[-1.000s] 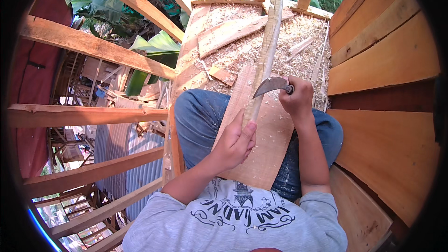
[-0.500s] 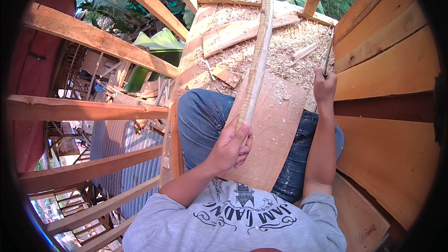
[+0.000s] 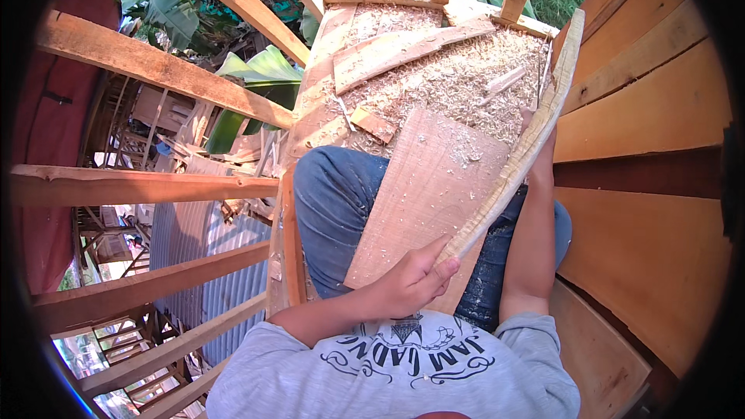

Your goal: The person is sitting cross-legged on a wooden platform, using a curved knife to shave and shape a long, thin piece of wood. They hold the wood with their left hand and repeatedly scrape the surface with the knife in their right hand, producing wood shavings.

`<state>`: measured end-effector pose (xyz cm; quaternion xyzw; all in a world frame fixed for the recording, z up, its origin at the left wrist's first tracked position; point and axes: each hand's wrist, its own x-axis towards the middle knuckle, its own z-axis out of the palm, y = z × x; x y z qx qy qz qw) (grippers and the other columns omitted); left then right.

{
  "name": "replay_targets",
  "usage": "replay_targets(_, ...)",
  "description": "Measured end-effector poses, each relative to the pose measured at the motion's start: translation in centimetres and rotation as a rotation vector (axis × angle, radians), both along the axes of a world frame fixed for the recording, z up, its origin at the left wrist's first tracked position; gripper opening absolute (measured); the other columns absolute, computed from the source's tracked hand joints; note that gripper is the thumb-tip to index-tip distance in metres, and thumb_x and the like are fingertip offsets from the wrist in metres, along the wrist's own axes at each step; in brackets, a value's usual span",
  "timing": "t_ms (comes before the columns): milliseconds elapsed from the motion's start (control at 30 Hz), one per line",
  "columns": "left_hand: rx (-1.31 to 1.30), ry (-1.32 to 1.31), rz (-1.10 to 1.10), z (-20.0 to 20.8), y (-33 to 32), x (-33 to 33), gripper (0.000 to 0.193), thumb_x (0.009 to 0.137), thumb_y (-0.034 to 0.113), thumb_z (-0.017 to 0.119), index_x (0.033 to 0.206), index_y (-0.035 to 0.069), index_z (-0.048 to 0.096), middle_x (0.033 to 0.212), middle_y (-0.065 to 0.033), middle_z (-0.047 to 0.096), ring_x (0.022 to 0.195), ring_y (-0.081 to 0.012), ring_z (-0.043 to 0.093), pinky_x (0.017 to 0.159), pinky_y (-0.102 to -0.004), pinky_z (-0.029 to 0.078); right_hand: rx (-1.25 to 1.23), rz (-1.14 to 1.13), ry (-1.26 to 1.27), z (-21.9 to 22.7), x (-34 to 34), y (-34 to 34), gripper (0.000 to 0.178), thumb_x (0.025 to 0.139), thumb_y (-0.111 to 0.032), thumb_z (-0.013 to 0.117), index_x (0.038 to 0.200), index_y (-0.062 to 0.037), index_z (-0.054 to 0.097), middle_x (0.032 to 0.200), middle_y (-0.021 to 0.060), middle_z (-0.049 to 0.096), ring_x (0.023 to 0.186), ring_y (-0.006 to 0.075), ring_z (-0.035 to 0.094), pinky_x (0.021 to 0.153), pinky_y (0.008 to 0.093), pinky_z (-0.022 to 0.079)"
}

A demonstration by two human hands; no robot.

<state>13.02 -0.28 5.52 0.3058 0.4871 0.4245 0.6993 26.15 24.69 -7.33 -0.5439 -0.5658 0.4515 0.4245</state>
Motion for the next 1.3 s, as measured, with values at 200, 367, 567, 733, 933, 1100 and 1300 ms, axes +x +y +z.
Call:
replay_targets(200, -0.092, -0.025, 0.012, -0.1, 0.2, -2.0, 0.023, 0.101, 0.027, 0.038, 0.104, 0.005, 0.042, 0.058, 0.0016, 0.036, 0.042, -0.0039, 0.031, 0.035, -0.0193, 0.028, 0.017, 0.065, -0.209, 2.1, -0.6, -3.1, 0.043, 0.087, -0.026, 0.058, 0.06, 0.0068, 0.052, 0.046, 0.0067, 0.044, 0.046, 0.0121, 0.039, 0.046, 0.035, 0.033)
replay_targets(367, -0.153, -0.123, 0.068, -0.8, -0.8, -3.9, 0.027, 0.1, 0.03, 0.041, 0.106, 0.003, 0.045, 0.054, 0.0025, 0.034, 0.04, -0.0043, 0.031, 0.033, -0.0199, 0.028, -0.057, 0.173, -0.244, 4.1, -2.1, -3.8, 0.045, 0.091, -0.036, 0.056, 0.07, 0.0041, 0.056, 0.05, 0.0012, 0.041, 0.05, 0.01, 0.038, 0.047, 0.0312, 0.031)
replay_targets(567, -0.036, -0.226, 0.054, -4.0, -0.6, -9.2, 0.044, 0.096, 0.05, 0.04, 0.081, 0.009, 0.036, 0.048, 0.001, 0.035, 0.034, -0.0066, 0.032, 0.029, -0.0203, 0.031, 0.076, 0.195, 0.071, 1.7, -2.0, -4.9, 0.04, 0.096, -0.035, 0.049, 0.082, 0.0017, 0.056, 0.054, 0.0035, 0.043, 0.049, 0.0115, 0.041, 0.047, 0.0307, 0.032)
replay_targets(733, 0.046, 0.157, 0.105, -6.1, -1.3, -11.4, 0.042, 0.096, 0.047, 0.043, 0.082, 0.006, 0.04, 0.049, 0.0009, 0.04, 0.035, -0.0048, 0.038, 0.03, -0.0193, 0.033, 0.466, 0.515, -0.259, 5.5, -3.9, -9.8, 0.03, 0.092, -0.028, 0.056, 0.077, -0.0016, 0.055, 0.059, 0.016, 0.053, 0.051, 0.0321, 0.054, 0.049, 0.0384, 0.04)
replay_targets(933, 0.048, 0.196, 0.016, -7.0, -2.1, -12.3, 0.037, 0.096, 0.041, 0.047, 0.091, 0.004, 0.05, 0.055, 0.0023, 0.046, 0.04, -0.0036, 0.042, 0.037, -0.0198, 0.035, 0.228, 0.321, -0.376, 5.5, -4.2, -8.2, 0.027, 0.088, -0.025, 0.06, 0.077, -0.0009, 0.054, 0.059, 0.0166, 0.054, 0.051, 0.0339, 0.055, 0.048, 0.0398, 0.041)
replay_targets(1100, 0.117, 0.273, -0.014, -7.9, -2.0, -12.6, 0.041, 0.095, 0.038, 0.05, 0.101, -0.002, 0.055, 0.061, -0.0006, 0.054, 0.05, -0.0076, 0.05, 0.048, -0.0241, 0.041, 0.534, 0.68, -0.546, 6.9, -4.9, -11.6, 0.027, 0.085, -0.027, 0.064, 0.077, -0.0032, 0.055, 0.061, 0.0135, 0.055, 0.051, 0.0302, 0.058, 0.047, 0.0387, 0.044)
replay_targets(1300, 0.14, 0.358, -0.007, -7.6, -1.5, -12.5, 0.043, 0.094, 0.034, 0.052, 0.112, -0.005, 0.054, 0.067, -0.0075, 0.059, 0.06, -0.0136, 0.057, 0.059, -0.0286, 0.046, 0.388, 0.514, -0.548, 6.4, -5.0, -11.2, 0.03, 0.086, -0.03, 0.063, 0.074, -0.0034, 0.054, 0.055, 0.0125, 0.052, 0.049, 0.0294, 0.057, 0.045, 0.0379, 0.042)
